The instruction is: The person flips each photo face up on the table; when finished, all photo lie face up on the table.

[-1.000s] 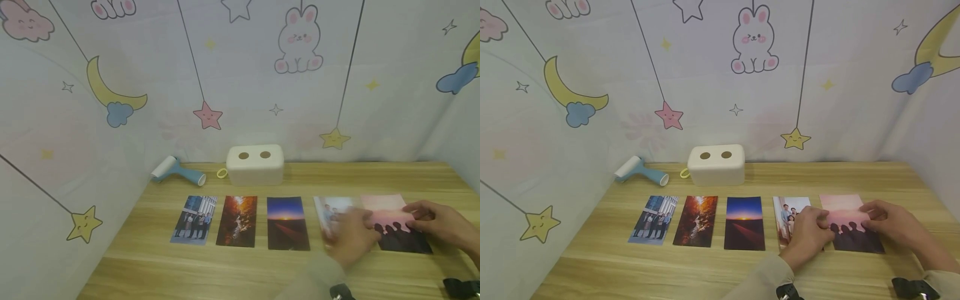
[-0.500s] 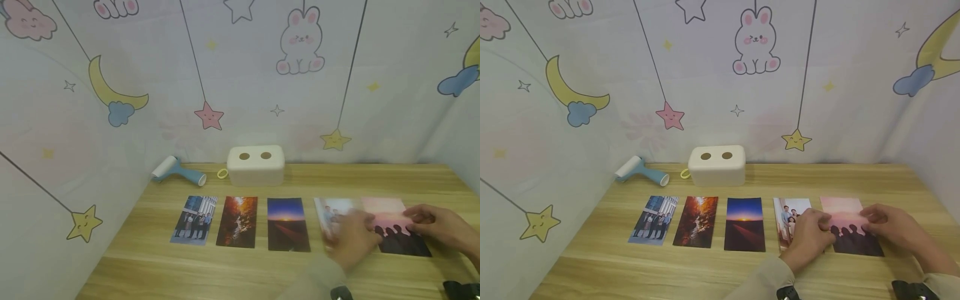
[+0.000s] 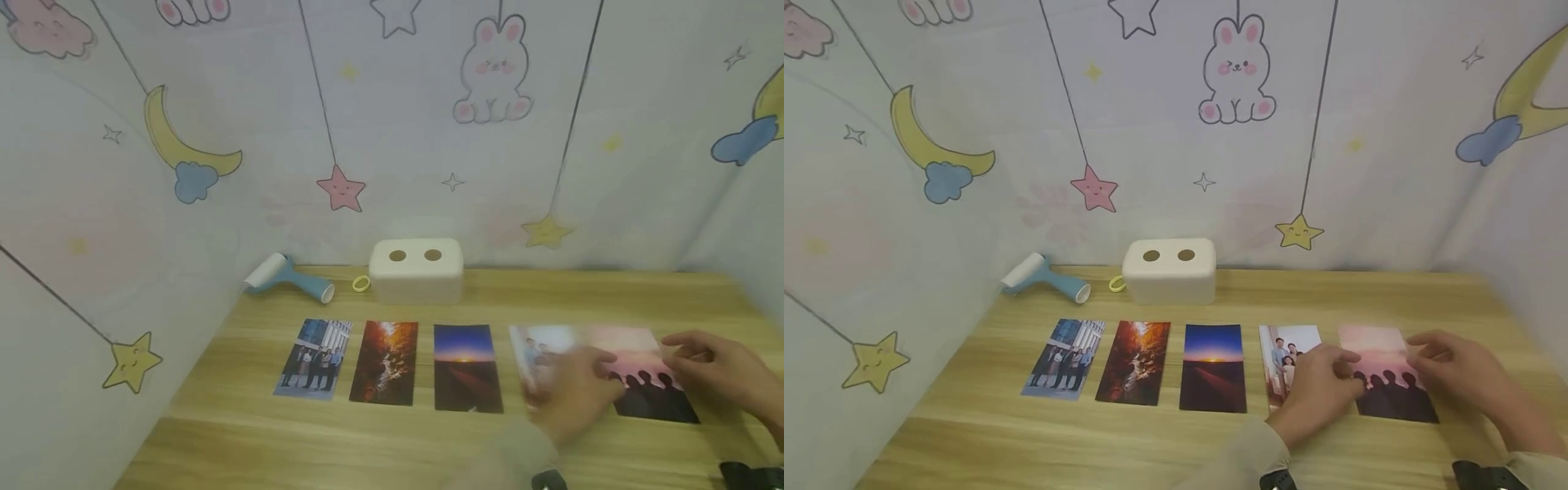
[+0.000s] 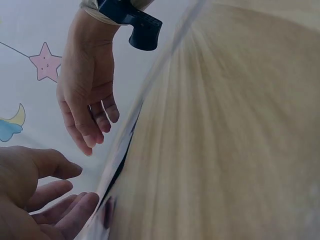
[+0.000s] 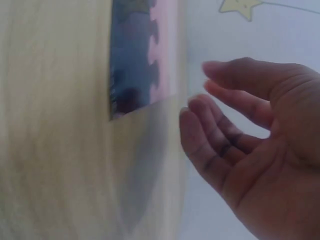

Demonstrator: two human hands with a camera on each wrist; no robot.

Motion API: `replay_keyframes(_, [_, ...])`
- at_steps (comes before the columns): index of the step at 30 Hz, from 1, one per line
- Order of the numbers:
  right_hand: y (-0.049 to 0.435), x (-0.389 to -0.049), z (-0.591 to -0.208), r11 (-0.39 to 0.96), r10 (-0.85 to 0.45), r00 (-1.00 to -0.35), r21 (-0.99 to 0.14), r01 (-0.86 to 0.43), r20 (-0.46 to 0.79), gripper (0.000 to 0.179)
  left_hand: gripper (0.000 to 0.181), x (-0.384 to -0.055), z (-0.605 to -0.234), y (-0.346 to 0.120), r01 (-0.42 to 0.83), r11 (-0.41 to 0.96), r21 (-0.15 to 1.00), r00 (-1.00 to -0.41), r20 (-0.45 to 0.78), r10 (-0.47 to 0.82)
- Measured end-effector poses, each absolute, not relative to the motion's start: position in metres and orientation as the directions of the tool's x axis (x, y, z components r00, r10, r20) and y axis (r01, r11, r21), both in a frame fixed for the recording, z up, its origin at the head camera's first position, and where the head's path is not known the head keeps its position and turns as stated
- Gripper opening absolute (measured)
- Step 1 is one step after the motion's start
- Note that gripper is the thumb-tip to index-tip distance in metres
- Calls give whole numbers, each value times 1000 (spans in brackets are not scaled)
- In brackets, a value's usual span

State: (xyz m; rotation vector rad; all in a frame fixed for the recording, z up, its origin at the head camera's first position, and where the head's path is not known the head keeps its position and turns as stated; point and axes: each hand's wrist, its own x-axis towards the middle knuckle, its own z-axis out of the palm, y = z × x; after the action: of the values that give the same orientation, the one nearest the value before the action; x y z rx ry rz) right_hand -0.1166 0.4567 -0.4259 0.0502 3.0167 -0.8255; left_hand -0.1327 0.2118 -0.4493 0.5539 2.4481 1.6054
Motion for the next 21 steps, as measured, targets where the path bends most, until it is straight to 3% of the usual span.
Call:
replay_keyframes(6, [438,-120,-411,864,56,-989,-503,-22,139,45,31,-135,-429,179,290,299,909,-890,142,433])
replay_keyframes(11, [432,-120,-396,856,63,-960,-509,-89,273,42,34,-152,-407,137,374,370,850,-877,193,441])
replay_keyframes(17, [435,-125,-385,839,50,-959,-532,-111,279,55,44,-183,-382,63,554,578,600,-823,288,489])
replay_keyframes(21, [443,-131,-380,871,59,-951,-481,-99,303,62,50,-207,-374,13,638,649,415,-770,381,512])
